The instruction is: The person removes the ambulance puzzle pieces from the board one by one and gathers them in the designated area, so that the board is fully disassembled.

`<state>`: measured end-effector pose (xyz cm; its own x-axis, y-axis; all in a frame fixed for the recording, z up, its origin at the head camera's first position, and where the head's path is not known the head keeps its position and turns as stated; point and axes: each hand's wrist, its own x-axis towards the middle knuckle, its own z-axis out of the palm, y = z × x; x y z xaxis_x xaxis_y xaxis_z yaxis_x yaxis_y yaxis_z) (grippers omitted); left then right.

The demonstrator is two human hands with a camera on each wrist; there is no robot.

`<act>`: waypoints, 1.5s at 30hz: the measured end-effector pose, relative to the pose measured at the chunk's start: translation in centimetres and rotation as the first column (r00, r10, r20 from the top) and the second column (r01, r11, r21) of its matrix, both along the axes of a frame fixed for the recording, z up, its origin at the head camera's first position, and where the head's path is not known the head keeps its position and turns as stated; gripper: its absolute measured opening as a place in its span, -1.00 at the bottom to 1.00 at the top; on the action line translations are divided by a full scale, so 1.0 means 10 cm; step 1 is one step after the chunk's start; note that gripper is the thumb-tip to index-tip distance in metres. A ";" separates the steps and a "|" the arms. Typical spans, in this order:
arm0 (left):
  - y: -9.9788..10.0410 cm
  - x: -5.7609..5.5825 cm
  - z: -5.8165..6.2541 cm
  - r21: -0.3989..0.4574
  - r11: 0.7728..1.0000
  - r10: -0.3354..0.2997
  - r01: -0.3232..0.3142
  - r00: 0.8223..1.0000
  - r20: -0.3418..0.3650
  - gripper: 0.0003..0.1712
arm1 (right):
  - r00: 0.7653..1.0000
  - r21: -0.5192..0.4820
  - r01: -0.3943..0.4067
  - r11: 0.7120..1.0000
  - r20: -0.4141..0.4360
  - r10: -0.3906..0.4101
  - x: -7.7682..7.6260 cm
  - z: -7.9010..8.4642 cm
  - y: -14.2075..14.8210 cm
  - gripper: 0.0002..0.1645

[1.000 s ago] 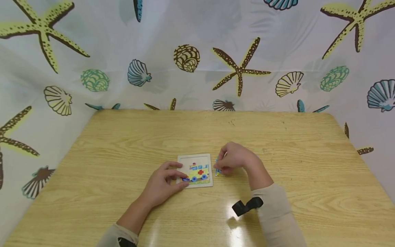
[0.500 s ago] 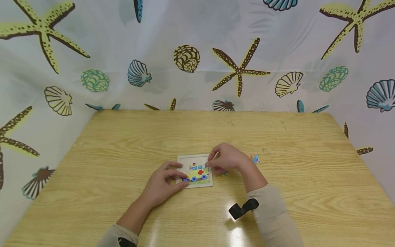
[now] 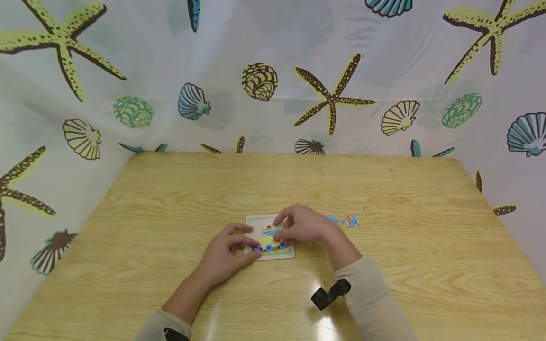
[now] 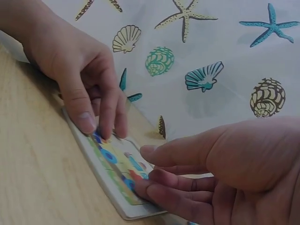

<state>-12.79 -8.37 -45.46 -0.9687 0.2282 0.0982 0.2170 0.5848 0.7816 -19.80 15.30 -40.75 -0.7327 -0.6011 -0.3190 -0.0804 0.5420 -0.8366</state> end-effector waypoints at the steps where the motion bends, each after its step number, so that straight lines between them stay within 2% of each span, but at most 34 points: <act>1: 0.00 0.00 0.00 0.002 1.000 -0.001 0.001 1.000 0.000 -0.85 | 1.000 -0.001 -0.003 1.000 0.002 0.003 0.00 -0.01 -0.02 -0.56; 11: -0.01 0.00 -0.01 0.009 1.000 -0.011 0.011 1.000 0.001 -0.86 | 0.997 -0.009 -0.031 0.999 -0.067 0.030 0.07 -0.06 -0.17 -0.51; 18: 0.00 0.00 -0.01 0.001 1.000 -0.006 0.006 1.000 -0.007 -0.85 | 0.994 0.064 0.000 0.998 -0.110 0.007 0.10 -0.03 -0.20 -0.38; 32: 0.00 0.00 0.00 0.005 1.000 -0.002 0.002 1.000 -0.001 -0.85 | 0.993 0.127 0.059 0.990 -0.113 -0.045 0.11 0.00 -0.24 -0.48; 42: 0.00 -0.01 -0.02 0.008 1.000 -0.003 0.003 1.000 0.001 -0.85 | 0.992 0.112 0.068 0.991 -0.118 -0.055 0.12 -0.01 -0.23 -0.46; 45: 0.00 -0.01 -0.03 0.005 1.000 -0.005 0.005 1.000 -0.003 -0.85 | 0.989 0.104 0.088 0.991 -0.129 -0.074 0.12 -0.01 -0.23 -0.53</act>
